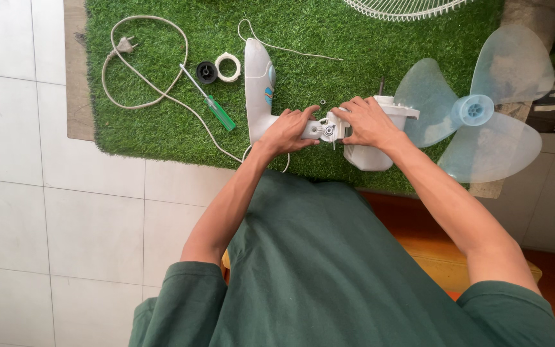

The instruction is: The person assembles a small electric fan by connecting the motor housing to the neck and securing it with a screwdriver. They align the parts, insert a screw, and tighten it to complete the joint.

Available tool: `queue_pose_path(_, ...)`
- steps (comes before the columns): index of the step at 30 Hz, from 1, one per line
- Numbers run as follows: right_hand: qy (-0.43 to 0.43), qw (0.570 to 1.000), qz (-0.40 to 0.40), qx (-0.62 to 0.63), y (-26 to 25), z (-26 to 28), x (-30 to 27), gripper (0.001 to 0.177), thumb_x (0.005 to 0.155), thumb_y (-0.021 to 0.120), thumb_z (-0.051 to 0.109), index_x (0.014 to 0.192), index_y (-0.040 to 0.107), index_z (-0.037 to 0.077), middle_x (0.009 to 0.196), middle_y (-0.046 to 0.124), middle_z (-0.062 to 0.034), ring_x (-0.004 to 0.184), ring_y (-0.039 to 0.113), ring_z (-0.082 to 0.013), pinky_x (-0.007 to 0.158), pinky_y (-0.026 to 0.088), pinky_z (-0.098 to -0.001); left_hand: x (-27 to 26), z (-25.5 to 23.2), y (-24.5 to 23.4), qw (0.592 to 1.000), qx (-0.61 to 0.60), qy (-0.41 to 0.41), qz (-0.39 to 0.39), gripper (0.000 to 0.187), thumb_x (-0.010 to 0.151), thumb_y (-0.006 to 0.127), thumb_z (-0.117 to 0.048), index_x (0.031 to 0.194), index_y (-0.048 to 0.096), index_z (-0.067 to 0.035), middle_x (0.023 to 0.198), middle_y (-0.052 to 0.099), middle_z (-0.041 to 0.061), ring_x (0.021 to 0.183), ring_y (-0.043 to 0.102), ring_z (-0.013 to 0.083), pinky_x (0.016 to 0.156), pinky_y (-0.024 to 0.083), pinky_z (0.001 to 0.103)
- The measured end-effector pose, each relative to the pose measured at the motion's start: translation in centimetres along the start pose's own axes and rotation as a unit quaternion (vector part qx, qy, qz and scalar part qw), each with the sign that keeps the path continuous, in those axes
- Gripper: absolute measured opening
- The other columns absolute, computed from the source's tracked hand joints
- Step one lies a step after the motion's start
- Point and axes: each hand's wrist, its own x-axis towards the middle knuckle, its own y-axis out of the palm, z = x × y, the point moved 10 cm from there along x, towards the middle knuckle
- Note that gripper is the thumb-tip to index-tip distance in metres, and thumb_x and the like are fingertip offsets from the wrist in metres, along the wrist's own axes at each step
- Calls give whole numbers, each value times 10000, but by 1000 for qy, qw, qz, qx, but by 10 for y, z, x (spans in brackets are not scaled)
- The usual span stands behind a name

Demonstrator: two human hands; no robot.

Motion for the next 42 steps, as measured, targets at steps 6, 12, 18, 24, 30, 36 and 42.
queue_pose_path(6,-4,1000,-9,1,-3,0,-1,919,632,919,438,1425,562,140,1325,619,-85,1261,528,-270,1000,396,-458,2,1,0,1000,8,10,2,893,857,804,-468,1479,338,-27,1163,728,135,1105,653,336,960,442,479)
queue_pose_path(12,2,1000,1,-20,0,1,2,914,640,915,447,1424,563,136,1314,623,-84,1250,536,-266,971,414,-455,7,6,6,999,10,-16,28,902,844,807,-463,1483,340,-29,1121,733,139,1102,654,341,969,441,482)
queue_pose_path(18,3,999,2,-37,-6,6,2,910,655,914,441,1431,560,124,1300,625,-80,1247,541,-264,963,422,-448,9,14,15,1000,8,-8,15,860,828,826,-465,1451,394,-58,1153,725,145,1123,642,354,984,428,499)
queue_pose_path(24,-34,987,-154,24,-49,23,-14,1056,544,929,469,1434,540,56,1368,573,-164,1274,508,-339,1094,355,-534,2,15,15,999,33,10,-38,848,792,842,-449,1432,460,-46,1275,655,200,1178,613,366,997,425,497)
queue_pose_path(30,182,844,-431,261,-50,-40,-104,571,994,839,358,1435,565,121,1492,571,-78,1418,514,-249,1240,428,-440,-2,15,13,999,27,-6,-34,806,783,846,-465,1403,500,-84,1267,667,170,1196,615,355,1023,420,494)
queue_pose_path(36,391,648,-421,499,71,-86,-163,969,862,786,626,1490,338,39,1486,437,-176,1390,455,-300,1143,413,-488,-8,30,16,995,87,-41,23,754,717,837,-612,1242,621,-117,1203,685,141,1185,616,346,1034,419,489)
queue_pose_path(42,392,687,-250,558,129,-98,-141,1162,772,756,741,1572,342,8,1538,471,-244,1452,457,-359,1211,352,-513,-11,49,24,991,100,-64,63,828,665,838,-668,1232,647,-95,1137,694,146,1128,631,350,1004,443,496)
